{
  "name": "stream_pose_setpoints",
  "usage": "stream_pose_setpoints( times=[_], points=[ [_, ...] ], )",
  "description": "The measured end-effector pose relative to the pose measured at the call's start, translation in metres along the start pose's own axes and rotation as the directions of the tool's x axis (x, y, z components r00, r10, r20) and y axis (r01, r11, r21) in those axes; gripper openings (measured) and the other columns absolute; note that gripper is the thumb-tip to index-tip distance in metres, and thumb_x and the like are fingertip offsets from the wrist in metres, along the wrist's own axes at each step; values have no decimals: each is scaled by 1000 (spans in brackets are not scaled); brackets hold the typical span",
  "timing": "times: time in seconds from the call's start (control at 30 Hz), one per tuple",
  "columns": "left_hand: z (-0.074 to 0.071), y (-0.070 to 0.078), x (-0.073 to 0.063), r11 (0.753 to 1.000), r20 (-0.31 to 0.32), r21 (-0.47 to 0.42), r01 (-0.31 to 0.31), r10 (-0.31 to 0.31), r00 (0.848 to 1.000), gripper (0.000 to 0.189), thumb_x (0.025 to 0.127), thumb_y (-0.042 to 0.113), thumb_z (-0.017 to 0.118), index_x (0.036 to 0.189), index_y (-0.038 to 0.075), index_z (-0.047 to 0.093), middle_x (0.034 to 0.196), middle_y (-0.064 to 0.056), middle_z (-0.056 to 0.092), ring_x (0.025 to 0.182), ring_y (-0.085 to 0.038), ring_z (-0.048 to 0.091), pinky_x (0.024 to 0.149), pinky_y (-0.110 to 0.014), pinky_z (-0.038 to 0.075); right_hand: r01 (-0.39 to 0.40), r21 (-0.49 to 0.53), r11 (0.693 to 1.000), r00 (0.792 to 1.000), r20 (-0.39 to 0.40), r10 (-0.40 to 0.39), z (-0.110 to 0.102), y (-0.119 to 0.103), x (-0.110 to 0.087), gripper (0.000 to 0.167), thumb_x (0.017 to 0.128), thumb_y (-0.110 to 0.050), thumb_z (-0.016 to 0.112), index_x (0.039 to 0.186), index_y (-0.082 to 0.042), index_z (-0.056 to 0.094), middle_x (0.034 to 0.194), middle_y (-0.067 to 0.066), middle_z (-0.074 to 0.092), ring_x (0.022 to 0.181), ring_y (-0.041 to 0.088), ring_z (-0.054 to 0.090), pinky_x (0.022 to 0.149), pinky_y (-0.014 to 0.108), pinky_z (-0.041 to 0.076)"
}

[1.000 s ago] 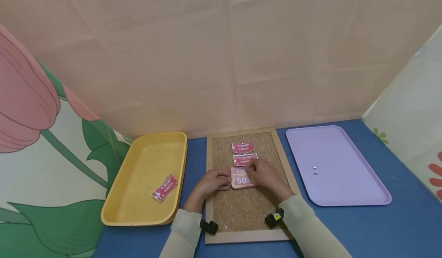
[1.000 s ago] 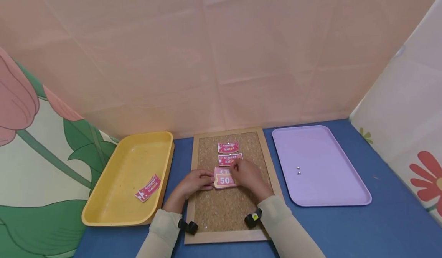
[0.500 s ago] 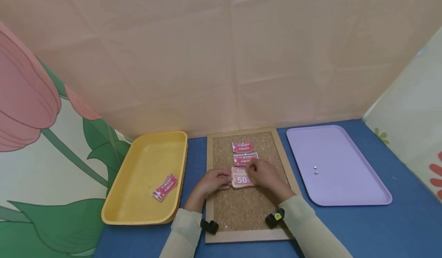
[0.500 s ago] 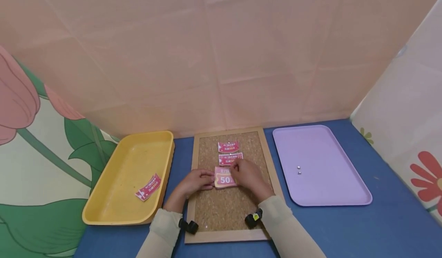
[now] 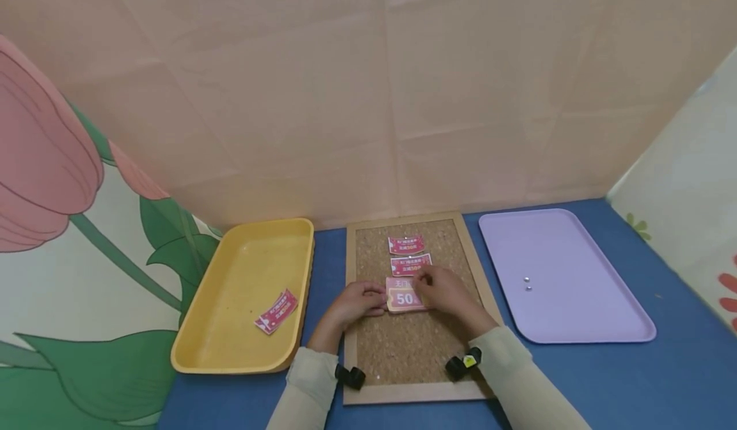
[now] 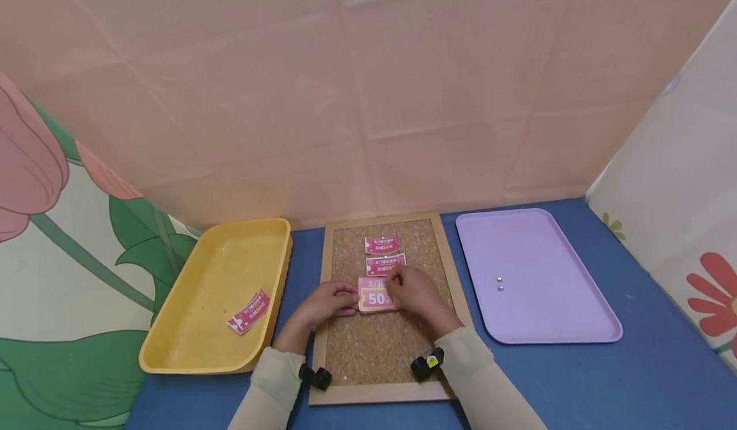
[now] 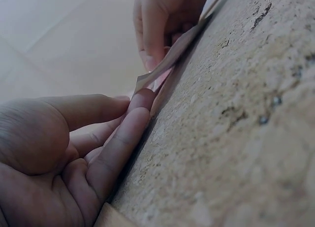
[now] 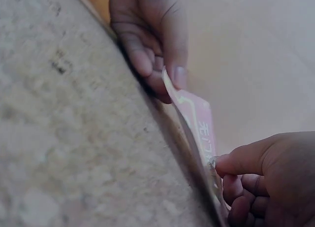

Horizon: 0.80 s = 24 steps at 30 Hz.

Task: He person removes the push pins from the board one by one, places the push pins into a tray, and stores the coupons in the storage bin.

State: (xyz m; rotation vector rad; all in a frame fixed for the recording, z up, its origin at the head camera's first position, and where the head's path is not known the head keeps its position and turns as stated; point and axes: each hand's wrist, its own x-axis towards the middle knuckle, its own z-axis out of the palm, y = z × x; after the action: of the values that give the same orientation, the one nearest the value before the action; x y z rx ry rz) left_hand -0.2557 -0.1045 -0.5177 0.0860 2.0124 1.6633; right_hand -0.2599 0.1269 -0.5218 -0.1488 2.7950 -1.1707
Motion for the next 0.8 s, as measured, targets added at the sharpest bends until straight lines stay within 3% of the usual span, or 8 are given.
stream_pose_setpoints(
  times=[0.17, 0.33, 0.57, 0.8],
  points=[
    [1, -1, 1, 1000, 3, -8, -2, 2, 1000, 21, 95, 11, 64, 112, -2, 64, 95, -11, 69, 86, -18, 68, 76, -31, 57, 34, 51, 998, 999, 12, -34, -9, -1, -5, 12, 94, -25, 64, 92, -13, 66, 81, 2, 59, 73, 19, 53, 62, 32, 44],
    [3, -2, 2, 1000, 15, -13, -9, 9, 1000, 20, 95, 10, 63, 112, -2, 63, 95, -12, 69, 86, -18, 68, 76, -32, 57, 8, 100, 995, 1000, 12, -9, -27, -8, -15, 15, 97, -26, 61, 101, -11, 63, 88, 3, 59, 79, 19, 53, 66, 32, 45],
    [2, 2, -3, 999, 23, -30, -17, 18, 1000, 21, 96, 9, 62, 113, -3, 62, 95, -12, 68, 86, -18, 68, 77, -32, 57, 66, 123, 990, 996, -62, -58, -63, -15, -24, 19, 99, -26, 57, 105, -9, 64, 93, 6, 63, 84, 22, 56, 71, 34, 46],
    [-5, 22, -20, 991, -13, -21, -132, 131, 991, 23, 96, 10, 61, 112, -6, 60, 97, -13, 65, 86, -19, 68, 79, -33, 56, 97, 127, 987, 988, -128, -81, -90, 4, -26, 26, 100, -30, 55, 107, -6, 64, 103, 11, 65, 90, 25, 57, 69, 33, 48]
  ],
)
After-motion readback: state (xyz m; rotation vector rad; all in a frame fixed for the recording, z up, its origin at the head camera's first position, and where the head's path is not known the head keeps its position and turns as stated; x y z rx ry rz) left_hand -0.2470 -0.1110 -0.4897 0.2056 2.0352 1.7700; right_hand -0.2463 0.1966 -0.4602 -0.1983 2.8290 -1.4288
